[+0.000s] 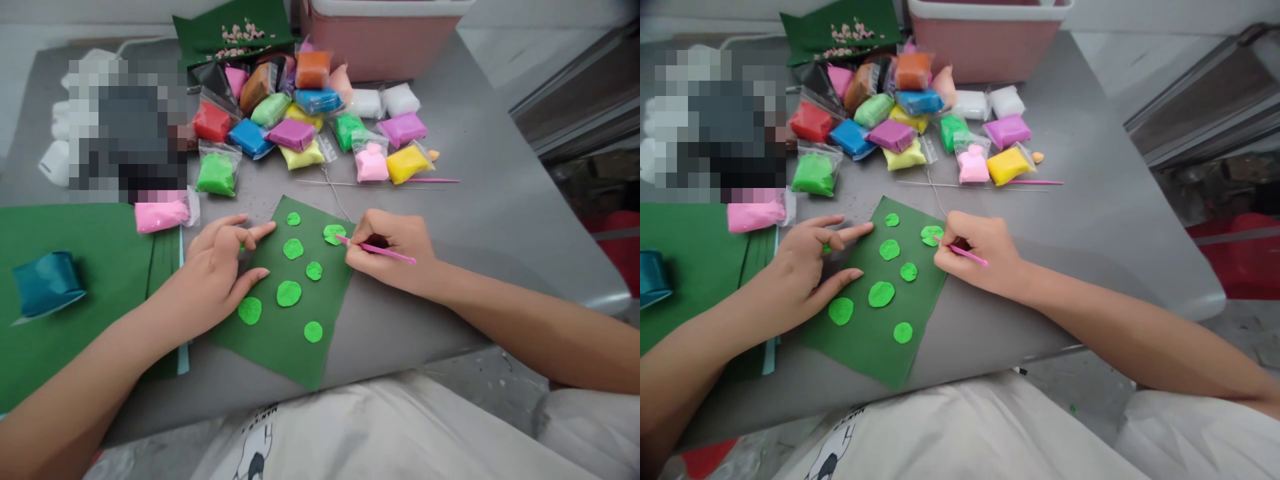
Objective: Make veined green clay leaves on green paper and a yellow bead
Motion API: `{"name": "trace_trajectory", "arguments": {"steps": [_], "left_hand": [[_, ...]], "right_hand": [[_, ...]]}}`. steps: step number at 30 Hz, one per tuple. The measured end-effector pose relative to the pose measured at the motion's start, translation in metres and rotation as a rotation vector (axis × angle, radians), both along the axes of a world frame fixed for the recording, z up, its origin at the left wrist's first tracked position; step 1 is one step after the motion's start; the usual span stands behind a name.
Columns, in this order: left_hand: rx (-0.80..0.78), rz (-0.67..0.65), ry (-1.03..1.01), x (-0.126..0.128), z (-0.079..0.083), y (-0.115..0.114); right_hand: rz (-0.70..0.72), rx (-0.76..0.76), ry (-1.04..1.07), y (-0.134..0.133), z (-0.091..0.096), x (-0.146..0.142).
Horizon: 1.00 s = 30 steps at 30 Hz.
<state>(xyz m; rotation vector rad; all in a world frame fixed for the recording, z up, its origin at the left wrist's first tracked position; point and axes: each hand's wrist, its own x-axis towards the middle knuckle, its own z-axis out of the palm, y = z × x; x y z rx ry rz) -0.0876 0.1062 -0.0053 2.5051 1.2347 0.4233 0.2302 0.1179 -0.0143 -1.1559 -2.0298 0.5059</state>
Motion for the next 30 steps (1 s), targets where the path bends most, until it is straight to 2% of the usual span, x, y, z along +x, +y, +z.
{"name": "trace_trajectory", "arguments": {"steps": [9, 13, 16, 19, 23, 30], "left_hand": [[-0.004, 0.028, -0.020, 0.003, 0.000, -0.002], [-0.026, -0.006, 0.009, 0.000, 0.000, 0.000], [-0.027, 0.003, -0.001, 0.002, 0.000, -0.001], [-0.013, 0.043, -0.031, 0.007, -0.001, -0.002], [0.005, 0.050, -0.041, 0.009, -0.003, -0.005], [0.012, 0.051, -0.056, 0.007, -0.003, -0.006]], "right_hand": [[0.026, -0.094, 0.061, -0.002, -0.001, 0.000], [0.014, -0.240, 0.313, 0.005, 0.012, 0.008], [0.100, -0.276, 0.403, 0.023, 0.019, 0.016], [0.186, -0.385, 0.416, 0.042, 0.013, 0.021], [0.152, -0.559, 0.545, 0.052, -0.004, 0.019], [0.169, -0.604, 0.590, 0.050, -0.004, 0.018]]}}
